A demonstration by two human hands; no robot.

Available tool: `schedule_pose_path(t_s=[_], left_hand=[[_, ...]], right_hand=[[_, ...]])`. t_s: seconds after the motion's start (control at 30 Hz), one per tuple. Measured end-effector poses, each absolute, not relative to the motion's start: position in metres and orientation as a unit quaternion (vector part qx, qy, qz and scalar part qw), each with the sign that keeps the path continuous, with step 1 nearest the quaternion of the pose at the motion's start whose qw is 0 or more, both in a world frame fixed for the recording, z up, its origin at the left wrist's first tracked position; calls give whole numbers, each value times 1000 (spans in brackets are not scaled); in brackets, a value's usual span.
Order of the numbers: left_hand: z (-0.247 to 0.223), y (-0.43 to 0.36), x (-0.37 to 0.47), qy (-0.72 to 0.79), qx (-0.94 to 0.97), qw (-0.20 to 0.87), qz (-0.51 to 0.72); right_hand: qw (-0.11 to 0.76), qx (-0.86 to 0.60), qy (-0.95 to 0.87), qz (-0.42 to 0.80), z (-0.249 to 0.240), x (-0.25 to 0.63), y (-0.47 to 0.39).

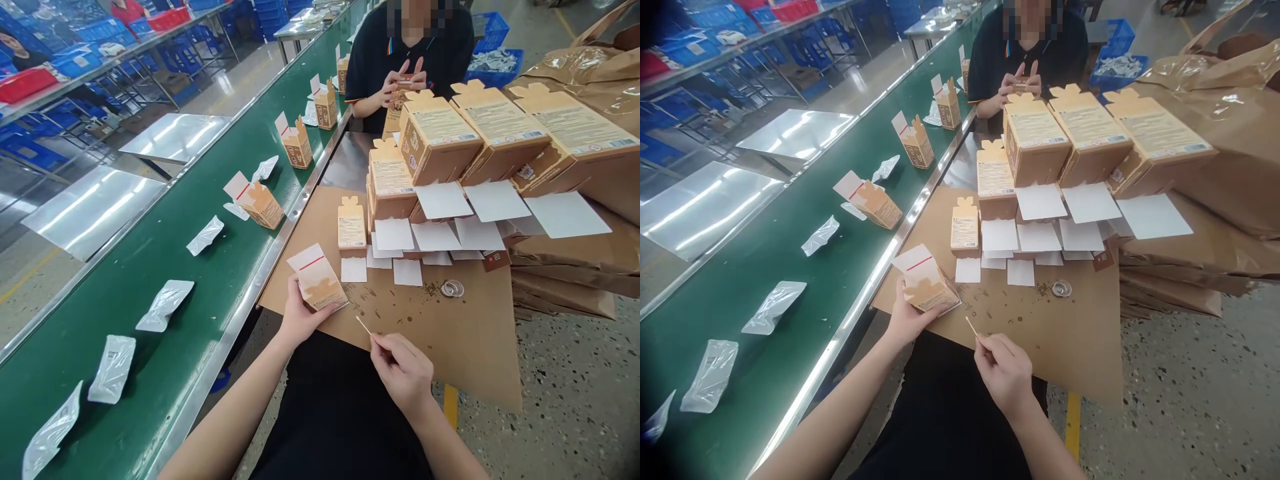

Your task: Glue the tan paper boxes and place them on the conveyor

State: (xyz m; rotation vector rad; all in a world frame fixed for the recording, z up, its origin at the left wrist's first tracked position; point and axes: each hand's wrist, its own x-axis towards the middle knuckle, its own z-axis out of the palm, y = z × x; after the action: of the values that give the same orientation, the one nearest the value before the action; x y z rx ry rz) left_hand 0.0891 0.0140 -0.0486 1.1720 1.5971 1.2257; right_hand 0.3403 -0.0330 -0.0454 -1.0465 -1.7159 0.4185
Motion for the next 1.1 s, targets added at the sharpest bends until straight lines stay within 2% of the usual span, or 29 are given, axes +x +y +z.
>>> schedule_pose_path(t_s=[0.2, 0.33, 0.43, 0.57, 0.73, 0.9, 1.03, 1.1], left_hand=[[-66, 3, 103, 664, 506, 327, 443], [-60, 4, 97, 672, 517, 302, 435], [-48, 5, 61, 718, 475, 236, 451], [-39, 7, -20, 788, 325, 123, 509], [-36, 26, -77, 827, 258, 142, 478], [-40, 31, -71, 820, 275, 124, 487], [-50, 9, -47, 738, 326, -1, 591], [-47, 12, -29, 688, 363, 8, 629]], right_hand=[[532, -457, -688, 187, -39, 356, -53], [547, -441, -686, 189, -34, 347, -53], [557, -437, -682, 186, -31, 347, -53], [569, -438, -672, 180, -30, 355, -55], [574, -422, -680, 177, -25, 350, -46], [576, -412, -686, 166, -14, 349, -36], [583, -439, -668, 143, -8, 369, -40], [588, -453, -656, 137, -6, 376, -42]])
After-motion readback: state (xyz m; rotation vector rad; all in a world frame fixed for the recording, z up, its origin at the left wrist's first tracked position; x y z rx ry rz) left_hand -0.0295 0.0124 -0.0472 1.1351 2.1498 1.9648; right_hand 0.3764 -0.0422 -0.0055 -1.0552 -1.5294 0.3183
